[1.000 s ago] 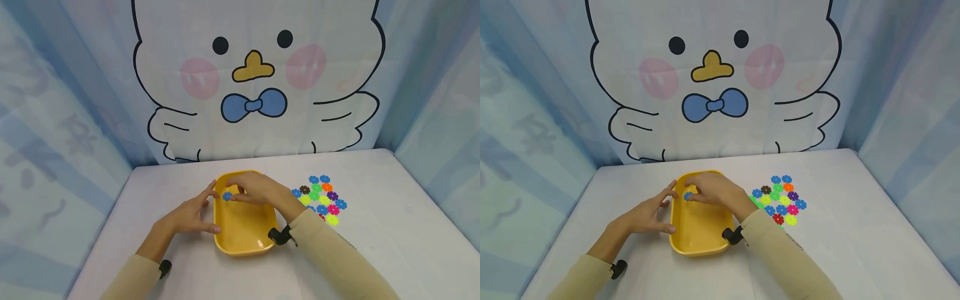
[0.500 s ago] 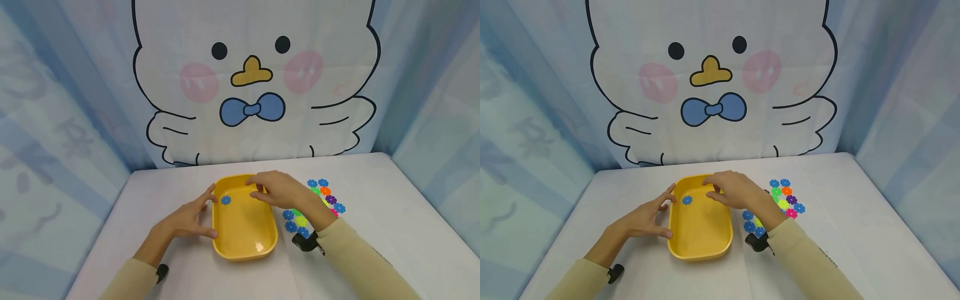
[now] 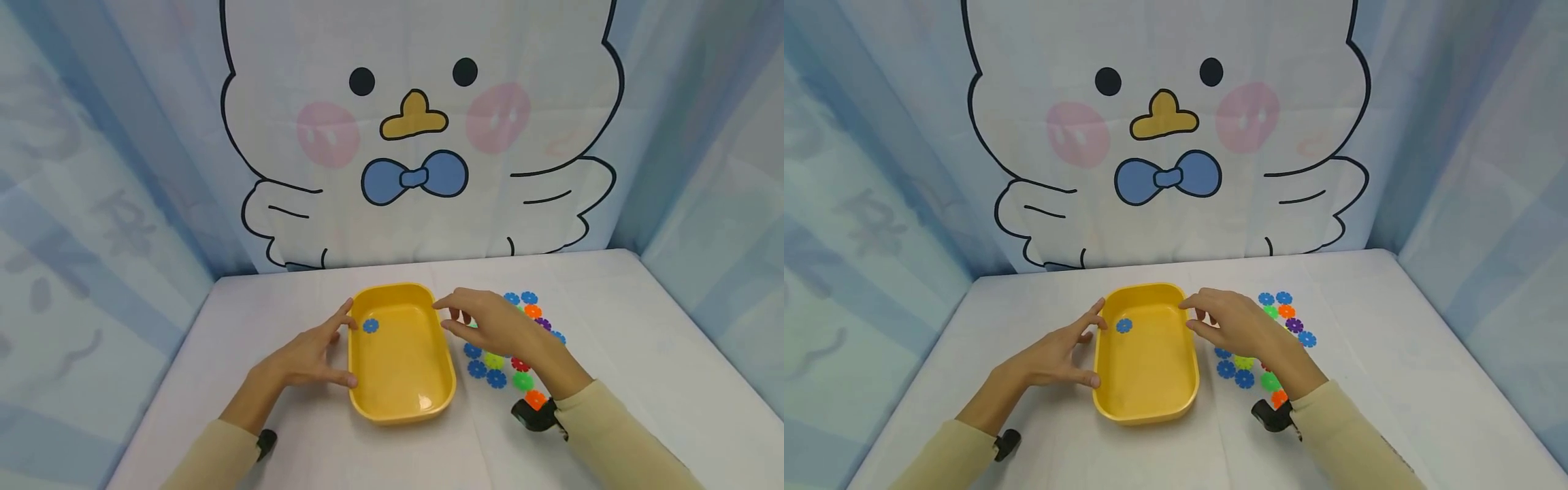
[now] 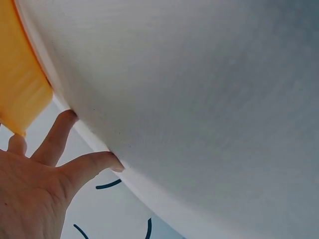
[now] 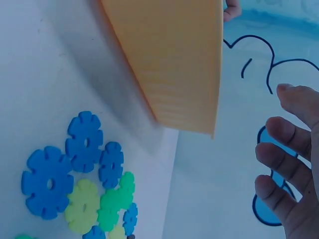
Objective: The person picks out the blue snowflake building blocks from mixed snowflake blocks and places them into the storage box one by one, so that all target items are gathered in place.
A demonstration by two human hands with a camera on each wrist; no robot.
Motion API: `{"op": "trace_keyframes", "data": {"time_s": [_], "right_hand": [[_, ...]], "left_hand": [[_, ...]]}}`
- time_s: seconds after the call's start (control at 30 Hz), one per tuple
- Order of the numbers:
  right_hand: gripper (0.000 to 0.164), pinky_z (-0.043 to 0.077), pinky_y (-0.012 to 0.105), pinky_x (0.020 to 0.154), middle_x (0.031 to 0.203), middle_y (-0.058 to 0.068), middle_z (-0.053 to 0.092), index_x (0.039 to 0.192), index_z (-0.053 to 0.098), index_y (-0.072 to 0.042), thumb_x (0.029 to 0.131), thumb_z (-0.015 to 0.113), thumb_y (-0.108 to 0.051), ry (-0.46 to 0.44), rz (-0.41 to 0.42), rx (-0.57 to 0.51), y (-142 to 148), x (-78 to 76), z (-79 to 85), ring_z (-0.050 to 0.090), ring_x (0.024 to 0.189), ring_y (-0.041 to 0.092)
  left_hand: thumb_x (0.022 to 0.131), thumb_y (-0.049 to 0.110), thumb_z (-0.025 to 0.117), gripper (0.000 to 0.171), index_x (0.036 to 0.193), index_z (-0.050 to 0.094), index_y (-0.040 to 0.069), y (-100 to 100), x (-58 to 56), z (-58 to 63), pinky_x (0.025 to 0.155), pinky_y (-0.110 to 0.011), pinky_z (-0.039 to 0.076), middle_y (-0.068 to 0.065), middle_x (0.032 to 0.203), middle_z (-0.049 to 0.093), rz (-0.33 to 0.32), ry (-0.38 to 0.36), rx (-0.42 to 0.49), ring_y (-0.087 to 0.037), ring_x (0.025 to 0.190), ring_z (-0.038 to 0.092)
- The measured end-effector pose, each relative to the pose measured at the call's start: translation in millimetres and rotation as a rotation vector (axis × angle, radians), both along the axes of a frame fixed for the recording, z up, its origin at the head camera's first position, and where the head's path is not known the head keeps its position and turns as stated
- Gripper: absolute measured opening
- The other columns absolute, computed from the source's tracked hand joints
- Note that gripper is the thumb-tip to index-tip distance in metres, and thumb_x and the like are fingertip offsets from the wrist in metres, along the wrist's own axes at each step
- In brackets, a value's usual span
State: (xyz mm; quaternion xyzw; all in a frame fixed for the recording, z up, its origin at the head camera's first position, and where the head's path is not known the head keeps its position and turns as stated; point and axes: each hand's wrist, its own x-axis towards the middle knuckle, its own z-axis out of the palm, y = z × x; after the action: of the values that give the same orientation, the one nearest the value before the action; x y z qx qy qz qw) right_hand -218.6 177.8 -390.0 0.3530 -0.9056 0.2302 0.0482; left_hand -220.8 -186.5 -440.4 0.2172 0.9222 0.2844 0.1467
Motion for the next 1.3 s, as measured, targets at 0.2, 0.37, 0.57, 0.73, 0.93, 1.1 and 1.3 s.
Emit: {"op": "trace_keyframes", "data": {"time_s": [0.2, 0.37, 0.57, 0.73, 0.93, 1.1, 1.3], "right_hand": [[0.032, 0.057, 0.023, 0.067, 0.096, -0.01, 0.062, 0.127, 0.069, -0.016, 0.096, 0.074, -0.019, 0.022, -0.015, -0.02, 23, 6.7, -5.9, 0.056, 0.08, 0.007], [0.029, 0.059, 0.025, 0.072, 0.096, -0.013, 0.062, 0.125, 0.071, -0.018, 0.097, 0.074, -0.022, 0.027, -0.065, 0.016, 41, 8.4, -6.8, 0.057, 0.084, 0.004], [0.03, 0.06, 0.028, 0.074, 0.095, -0.015, 0.062, 0.124, 0.071, -0.018, 0.094, 0.076, -0.02, 0.045, -0.091, 0.03, 56, 8.9, -11.2, 0.057, 0.084, 0.003], [0.03, 0.061, 0.029, 0.071, 0.097, -0.013, 0.065, 0.12, 0.072, -0.017, 0.092, 0.079, -0.015, 0.073, -0.098, -0.008, 66, 10.8, -13.0, 0.06, 0.086, 0.005], [0.026, 0.061, 0.03, 0.072, 0.101, -0.011, 0.066, 0.118, 0.072, -0.021, 0.093, 0.078, -0.016, 0.075, -0.121, -0.001, 77, 9.4, -16.0, 0.061, 0.089, 0.007], [0.028, 0.062, 0.033, 0.073, 0.098, -0.01, 0.063, 0.116, 0.074, -0.016, 0.089, 0.081, -0.011, 0.078, -0.142, 0.023, 90, 5.0, -23.5, 0.063, 0.089, 0.01], [0.029, 0.063, 0.043, 0.081, 0.101, -0.001, 0.066, 0.116, 0.072, -0.01, 0.088, 0.081, -0.009, 0.052, -0.186, 0.028, 104, 1.1, -35.4, 0.069, 0.094, 0.02]], "left_hand": [[0.068, 0.066, 0.087, 0.129, 0.165, 0.009, 0.034, 2, -0.2, -1.4, 0.11, -0.057, 0.047, 0.013, 0.155, 0.044, 0.009, -0.012, -0.004, -0.034, 0.137, 0.054], [0.068, 0.065, 0.087, 0.131, 0.166, 0.006, 0.035, 1, -0.4, -2.5, 0.11, -0.057, 0.047, 0.017, 0.149, 0.046, 0.015, -0.014, -0.006, -0.034, 0.137, 0.054], [0.067, 0.068, 0.086, 0.127, 0.164, 0.012, 0.035, 0, 0.0, -2.0, 0.108, -0.058, 0.048, 0.01, 0.156, 0.044, 0.033, -0.008, -0.014, -0.035, 0.136, 0.054], [0.068, 0.068, 0.086, 0.128, 0.165, 0.009, 0.035, 0, -0.2, -2.4, 0.108, -0.058, 0.048, 0.013, 0.153, 0.045, 0.028, -0.006, -0.017, -0.034, 0.137, 0.054], [0.068, 0.068, 0.085, 0.127, 0.165, 0.01, 0.035, 1, 0.2, -0.6, 0.108, -0.058, 0.048, 0.011, 0.155, 0.045, 0.025, -0.009, -0.013, -0.035, 0.137, 0.054], [0.068, 0.067, 0.086, 0.125, 0.164, 0.013, 0.037, 2, 0.8, 0.4, 0.108, -0.058, 0.048, 0.008, 0.16, 0.041, 0.036, -0.009, -0.017, -0.034, 0.137, 0.054], [0.068, 0.068, 0.086, 0.122, 0.163, 0.016, 0.036, 2, 1.7, 0.3, 0.108, -0.058, 0.048, 0.005, 0.161, 0.04, 0.035, -0.004, -0.01, -0.035, 0.137, 0.054]]}}
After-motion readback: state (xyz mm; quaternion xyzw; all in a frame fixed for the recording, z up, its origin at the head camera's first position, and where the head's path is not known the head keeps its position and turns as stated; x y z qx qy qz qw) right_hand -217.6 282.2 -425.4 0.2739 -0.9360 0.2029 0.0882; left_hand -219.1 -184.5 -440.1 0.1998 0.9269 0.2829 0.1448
